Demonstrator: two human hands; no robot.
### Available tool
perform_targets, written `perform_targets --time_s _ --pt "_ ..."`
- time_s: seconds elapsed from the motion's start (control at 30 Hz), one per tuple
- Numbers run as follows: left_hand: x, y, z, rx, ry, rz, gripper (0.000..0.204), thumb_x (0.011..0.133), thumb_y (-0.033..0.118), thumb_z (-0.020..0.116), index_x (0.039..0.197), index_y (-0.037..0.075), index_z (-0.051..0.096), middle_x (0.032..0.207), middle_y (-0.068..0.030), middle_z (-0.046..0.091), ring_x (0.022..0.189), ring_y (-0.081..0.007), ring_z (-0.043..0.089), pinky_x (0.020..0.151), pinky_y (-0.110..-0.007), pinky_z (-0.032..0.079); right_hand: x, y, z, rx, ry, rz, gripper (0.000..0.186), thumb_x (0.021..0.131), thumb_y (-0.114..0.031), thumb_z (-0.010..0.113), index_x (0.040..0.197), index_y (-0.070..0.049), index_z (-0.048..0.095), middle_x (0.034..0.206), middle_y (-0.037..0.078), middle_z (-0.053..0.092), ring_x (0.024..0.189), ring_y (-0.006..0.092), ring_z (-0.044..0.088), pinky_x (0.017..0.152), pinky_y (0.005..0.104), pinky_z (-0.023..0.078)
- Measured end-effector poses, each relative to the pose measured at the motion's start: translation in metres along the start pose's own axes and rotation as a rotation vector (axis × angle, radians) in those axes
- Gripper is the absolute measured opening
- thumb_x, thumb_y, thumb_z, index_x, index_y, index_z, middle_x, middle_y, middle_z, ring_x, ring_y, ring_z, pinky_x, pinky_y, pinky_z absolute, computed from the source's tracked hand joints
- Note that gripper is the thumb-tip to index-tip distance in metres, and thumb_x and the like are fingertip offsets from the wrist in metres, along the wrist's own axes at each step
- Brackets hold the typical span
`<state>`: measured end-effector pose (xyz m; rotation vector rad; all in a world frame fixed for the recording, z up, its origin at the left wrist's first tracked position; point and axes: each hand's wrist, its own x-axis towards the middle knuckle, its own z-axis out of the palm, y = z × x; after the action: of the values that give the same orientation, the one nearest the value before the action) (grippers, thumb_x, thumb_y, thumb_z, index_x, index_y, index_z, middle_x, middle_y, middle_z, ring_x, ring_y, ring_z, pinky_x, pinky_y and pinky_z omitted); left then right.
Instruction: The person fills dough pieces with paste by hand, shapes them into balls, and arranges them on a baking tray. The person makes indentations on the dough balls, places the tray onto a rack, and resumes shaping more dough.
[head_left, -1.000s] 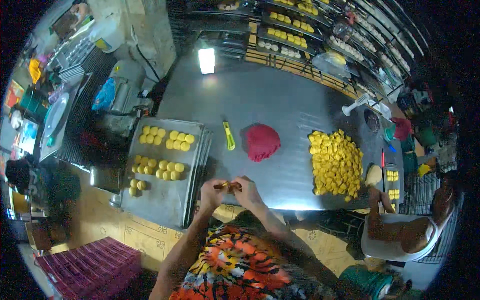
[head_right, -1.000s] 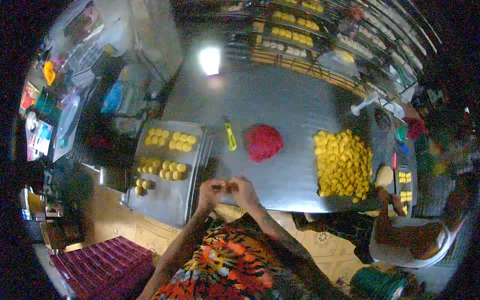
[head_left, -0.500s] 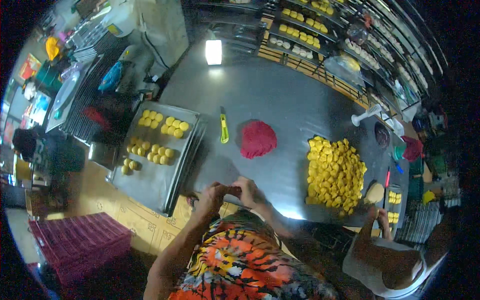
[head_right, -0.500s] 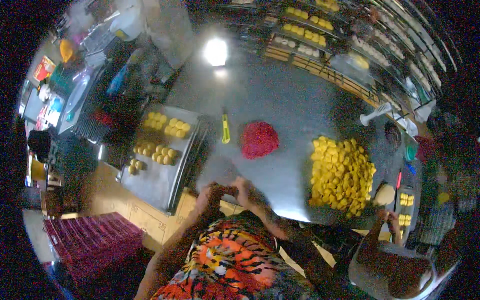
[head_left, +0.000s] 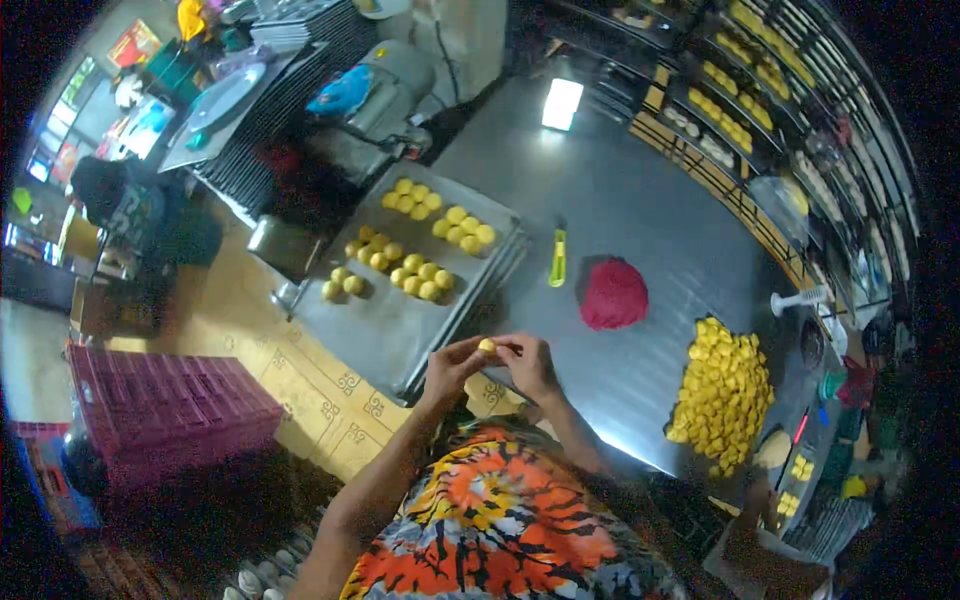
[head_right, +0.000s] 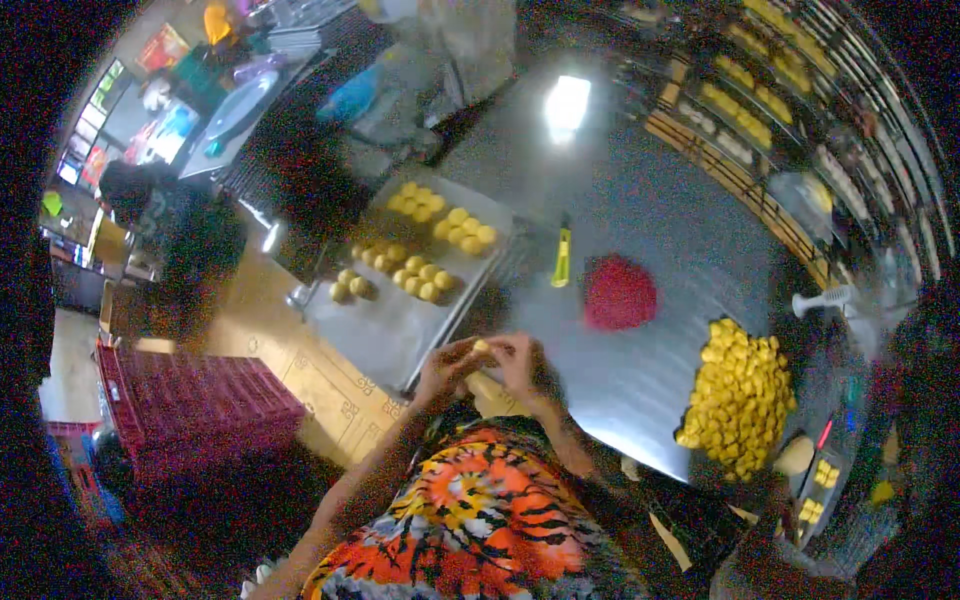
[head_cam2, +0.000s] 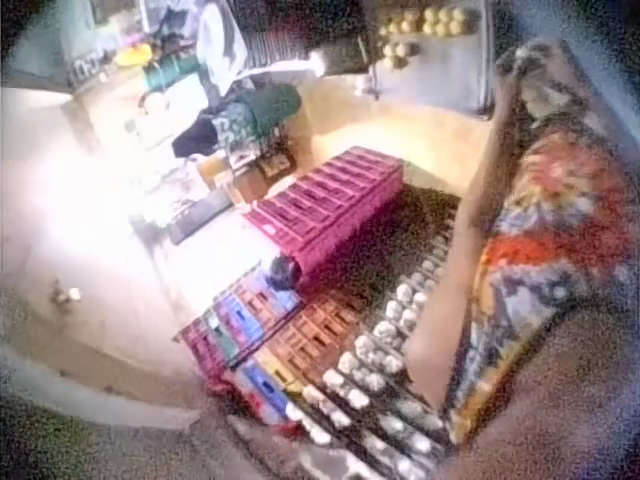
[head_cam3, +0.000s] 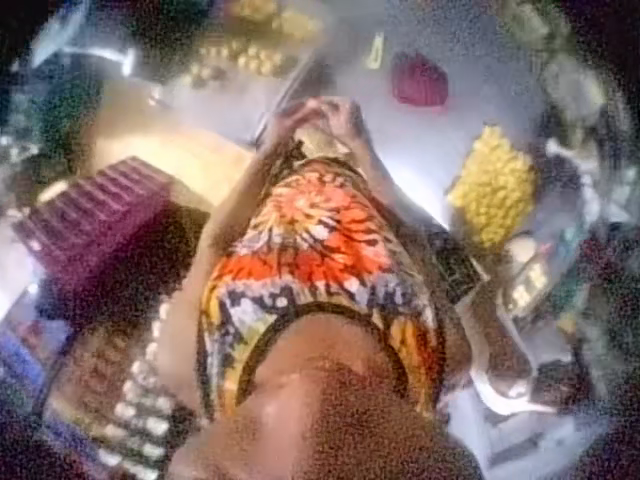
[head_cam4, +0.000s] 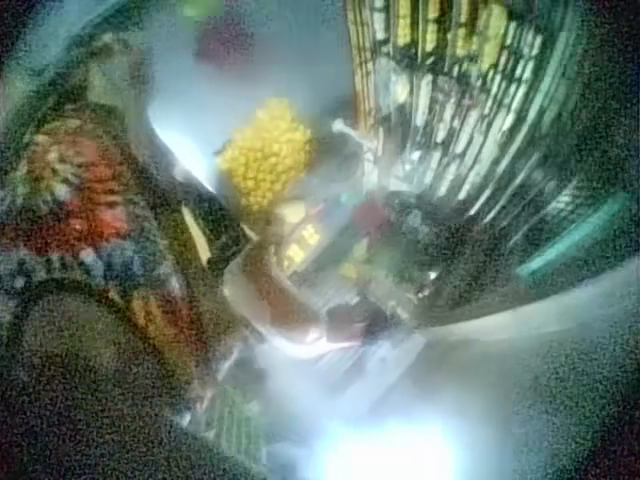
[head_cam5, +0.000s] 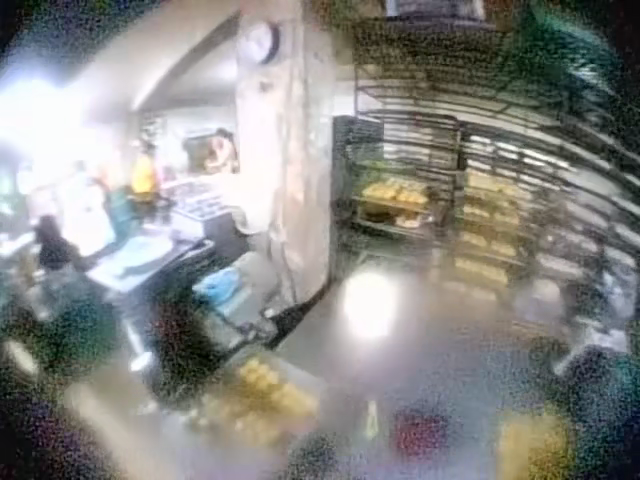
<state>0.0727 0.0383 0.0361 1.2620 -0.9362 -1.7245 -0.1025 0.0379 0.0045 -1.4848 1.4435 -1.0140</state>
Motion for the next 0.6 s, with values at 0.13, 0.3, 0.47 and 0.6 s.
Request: perform_targets --time_s 0.13,0.3,0.47,0.6 --pt "0.007 -0.007 -0.067 0.067 0.115 -0.033 0.032 0.093 0.013 0.065 0.117 -0.008 0.063 0.104 -0.0112 0.070 0.090 -0.0152 0.066 0.082 -0.029 0.054 0.031 0.013 0.060 0.326 -0.301 0.126 0.024 0.094 -0.002 0.059 0.117 0.004 0.063 0.102 0.011 0.066 0.084 0.0194 0.068 0.073 0.0295 0.059" --pt "0.031 0.028 -0.183 0.459 0.483 0.367 0.023 0.087 -0.001 0.066 0.109 0.001 0.068 0.109 -0.0110 0.070 0.098 -0.0198 0.066 0.087 -0.031 0.053 0.032 -0.051 0.065 0.504 -0.379 0.456 0.039 0.096 -0.004 0.058 0.134 -0.002 0.052 0.109 0.007 0.060 0.089 0.0170 0.066 0.071 0.0279 0.058" --pt "0.070 0.028 -0.268 0.539 0.452 0.555 0.032 0.087 -0.004 0.059 0.116 0.007 0.068 0.122 -0.0149 0.065 0.114 -0.0312 0.061 0.097 -0.038 0.050 -0.005 -0.009 0.019 0.348 -0.353 0.438 0.033 0.095 -0.009 0.059 0.127 -0.003 0.059 0.114 0.009 0.062 0.082 0.0129 0.064 0.060 0.0268 0.057" --pt "0.070 0.002 -0.278 1.360 0.203 0.780 0.043 0.089 0.000 0.047 0.131 0.003 0.057 0.133 -0.0218 0.057 0.129 -0.0353 0.050 0.108 -0.044 0.040 -0.041 -0.002 -0.044 0.170 -0.193 0.615 0.032 0.096 -0.012 0.060 0.125 -0.001 0.060 0.091 0.005 0.068 0.073 0.0099 0.062 0.061 0.0248 0.052"
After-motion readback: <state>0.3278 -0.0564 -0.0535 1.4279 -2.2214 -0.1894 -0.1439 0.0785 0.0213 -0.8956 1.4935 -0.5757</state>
